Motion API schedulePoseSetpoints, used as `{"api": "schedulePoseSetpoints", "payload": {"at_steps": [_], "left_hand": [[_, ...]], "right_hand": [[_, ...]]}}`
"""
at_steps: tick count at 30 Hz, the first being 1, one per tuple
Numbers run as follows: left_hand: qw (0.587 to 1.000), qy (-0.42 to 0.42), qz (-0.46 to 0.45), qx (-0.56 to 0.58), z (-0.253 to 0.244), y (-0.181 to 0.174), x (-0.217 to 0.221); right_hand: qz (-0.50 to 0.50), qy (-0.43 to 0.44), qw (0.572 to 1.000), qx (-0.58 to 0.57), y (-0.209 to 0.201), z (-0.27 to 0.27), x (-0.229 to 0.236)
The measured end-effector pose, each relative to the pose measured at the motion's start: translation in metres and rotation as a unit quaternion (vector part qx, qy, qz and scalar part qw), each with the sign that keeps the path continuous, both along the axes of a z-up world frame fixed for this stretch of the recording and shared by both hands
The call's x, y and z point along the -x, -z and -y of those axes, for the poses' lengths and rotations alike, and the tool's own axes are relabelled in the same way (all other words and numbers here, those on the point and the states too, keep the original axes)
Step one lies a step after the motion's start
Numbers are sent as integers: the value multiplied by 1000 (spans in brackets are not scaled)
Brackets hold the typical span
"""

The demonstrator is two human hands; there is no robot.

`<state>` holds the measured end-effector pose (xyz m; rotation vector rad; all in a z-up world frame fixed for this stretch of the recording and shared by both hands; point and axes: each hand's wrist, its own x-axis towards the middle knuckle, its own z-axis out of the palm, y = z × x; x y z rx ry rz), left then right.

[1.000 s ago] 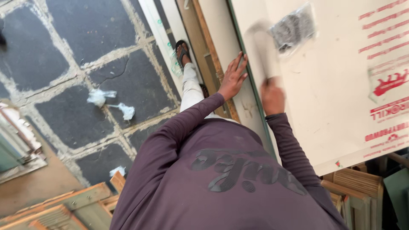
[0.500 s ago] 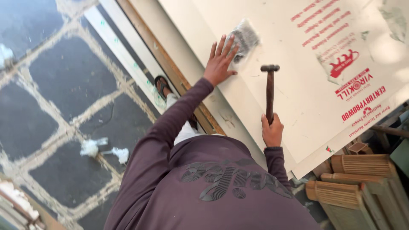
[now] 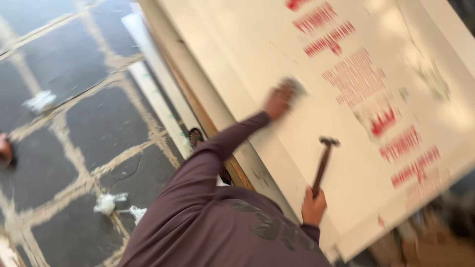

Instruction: The person hammers nails into the white surface of a large wooden board, picking nails from a small pile and driving them in with a hammer across different sections of the surface.

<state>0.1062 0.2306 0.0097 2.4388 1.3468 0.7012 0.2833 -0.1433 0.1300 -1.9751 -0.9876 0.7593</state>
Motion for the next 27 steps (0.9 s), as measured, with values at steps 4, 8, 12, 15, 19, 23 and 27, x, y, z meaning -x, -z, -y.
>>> {"api": "schedulePoseSetpoints", "payload": {"at_steps": [4, 8, 12, 15, 19, 23, 27], "left_hand": [[995, 26, -74, 66, -15, -49, -50], [961, 69, -127, 235, -17, -97, -70], [993, 29, 101, 52, 20, -85, -13], [959, -103, 265, -20, 87, -71, 72], [857, -385, 319, 129, 157, -47, 138], [875, -270, 340, 215, 185, -7, 128], [856, -220, 404, 236, 200, 14, 93]], "right_hand": [[-27, 20, 999, 37, -21, -25, 6], [-14, 45, 995, 89, -49, -38, 21], [-92, 26, 988, 123, -65, -42, 24], [-67, -20, 981, 183, -72, -53, 32], [-62, -72, 977, 192, -66, -85, 40], [-146, -185, 953, 191, -32, -133, 33], [-189, -213, 934, 213, -9, -193, 11]]}}
